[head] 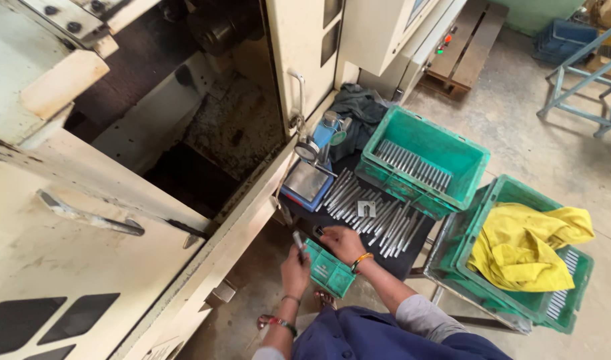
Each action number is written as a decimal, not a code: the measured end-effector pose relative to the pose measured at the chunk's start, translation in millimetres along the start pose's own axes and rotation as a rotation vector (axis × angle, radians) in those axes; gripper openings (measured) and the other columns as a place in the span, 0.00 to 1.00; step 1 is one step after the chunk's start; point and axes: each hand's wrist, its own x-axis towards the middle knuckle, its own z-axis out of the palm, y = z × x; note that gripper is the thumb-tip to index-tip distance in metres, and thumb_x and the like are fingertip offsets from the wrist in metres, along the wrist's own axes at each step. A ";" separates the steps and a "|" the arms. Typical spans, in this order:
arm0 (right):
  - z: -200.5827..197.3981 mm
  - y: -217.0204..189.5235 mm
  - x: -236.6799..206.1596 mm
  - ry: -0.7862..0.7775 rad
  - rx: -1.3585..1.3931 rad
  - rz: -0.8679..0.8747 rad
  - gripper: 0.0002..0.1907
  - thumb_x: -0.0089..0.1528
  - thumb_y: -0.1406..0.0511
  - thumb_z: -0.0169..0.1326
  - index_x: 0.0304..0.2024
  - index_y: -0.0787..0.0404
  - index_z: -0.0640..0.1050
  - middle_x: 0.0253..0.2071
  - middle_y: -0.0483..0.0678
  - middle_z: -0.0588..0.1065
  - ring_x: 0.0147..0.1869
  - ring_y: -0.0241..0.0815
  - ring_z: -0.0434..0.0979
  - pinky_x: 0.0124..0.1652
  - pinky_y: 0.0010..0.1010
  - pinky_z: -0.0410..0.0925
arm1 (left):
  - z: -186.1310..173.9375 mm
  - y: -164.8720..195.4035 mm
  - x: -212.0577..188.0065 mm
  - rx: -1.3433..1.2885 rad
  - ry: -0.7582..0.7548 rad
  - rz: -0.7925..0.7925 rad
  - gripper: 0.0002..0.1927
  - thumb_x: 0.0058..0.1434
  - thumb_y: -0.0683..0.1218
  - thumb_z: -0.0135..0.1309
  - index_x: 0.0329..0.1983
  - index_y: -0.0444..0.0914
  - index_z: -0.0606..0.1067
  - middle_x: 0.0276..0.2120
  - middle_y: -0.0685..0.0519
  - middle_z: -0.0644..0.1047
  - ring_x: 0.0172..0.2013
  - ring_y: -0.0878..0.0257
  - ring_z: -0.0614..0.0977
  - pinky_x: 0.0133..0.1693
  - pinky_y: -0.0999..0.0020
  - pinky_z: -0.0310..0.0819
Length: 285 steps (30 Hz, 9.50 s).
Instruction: The person opens a CNC lathe door, removes a metal rod, and measures it with a dial caliper. They place the rod in a green bin, wipe the caliper with a yellow cloth, and repeat the process with additional rods.
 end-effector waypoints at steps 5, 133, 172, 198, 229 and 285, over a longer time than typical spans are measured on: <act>-56.4 35.5 26.2 0.275 -0.421 0.030 0.28 0.54 0.57 0.66 0.54 0.61 0.79 0.54 0.66 0.74 0.59 0.64 0.74 0.58 0.46 0.69 | -24.6 -26.0 -59.2 -0.202 -0.049 -0.134 0.16 0.55 0.37 0.59 0.47 0.38 0.73 0.34 0.49 0.85 0.36 0.61 0.88 0.39 0.66 0.81; 13.1 -106.9 -75.5 -0.859 0.615 0.322 0.27 0.66 0.46 0.52 0.25 0.61 0.73 0.20 0.45 0.71 0.23 0.35 0.71 0.25 0.28 0.66 | -161.2 183.2 -166.8 0.277 -0.205 0.168 0.26 0.52 0.63 0.61 0.36 0.36 0.75 0.24 0.48 0.79 0.31 0.47 0.83 0.35 0.52 0.76; 22.0 -191.7 -96.0 -0.957 1.822 0.372 0.11 0.53 0.62 0.51 0.35 0.61 0.73 0.62 0.53 0.72 0.76 0.59 0.61 0.62 0.49 0.61 | -142.3 128.8 -148.3 -0.253 0.415 -0.110 0.20 0.54 0.45 0.69 0.32 0.35 0.66 0.26 0.49 0.75 0.28 0.60 0.77 0.33 0.65 0.76; 27.4 -151.6 -84.1 -0.681 1.084 0.475 0.23 0.65 0.44 0.55 0.32 0.55 0.71 0.26 0.38 0.66 0.31 0.34 0.72 0.27 0.27 0.64 | -190.0 168.9 -159.2 0.039 0.246 0.341 0.11 0.67 0.42 0.53 0.52 0.36 0.74 0.42 0.43 0.77 0.42 0.46 0.81 0.43 0.57 0.76; -2.7 -160.1 -85.2 -0.712 0.752 0.295 0.26 0.65 0.48 0.53 0.32 0.64 0.80 0.24 0.47 0.78 0.26 0.35 0.77 0.30 0.25 0.71 | -120.4 132.8 -131.1 0.357 0.136 0.208 0.05 0.54 0.42 0.59 0.32 0.38 0.76 0.24 0.43 0.79 0.28 0.44 0.82 0.31 0.50 0.75; -102.6 37.2 62.4 0.396 -0.493 0.252 0.30 0.64 0.49 0.57 0.52 0.70 0.79 0.39 0.63 0.78 0.45 0.57 0.79 0.46 0.43 0.70 | -24.4 180.1 -41.1 0.091 -0.422 -0.042 0.19 0.64 0.56 0.56 0.35 0.35 0.78 0.18 0.45 0.72 0.21 0.56 0.75 0.29 0.57 0.70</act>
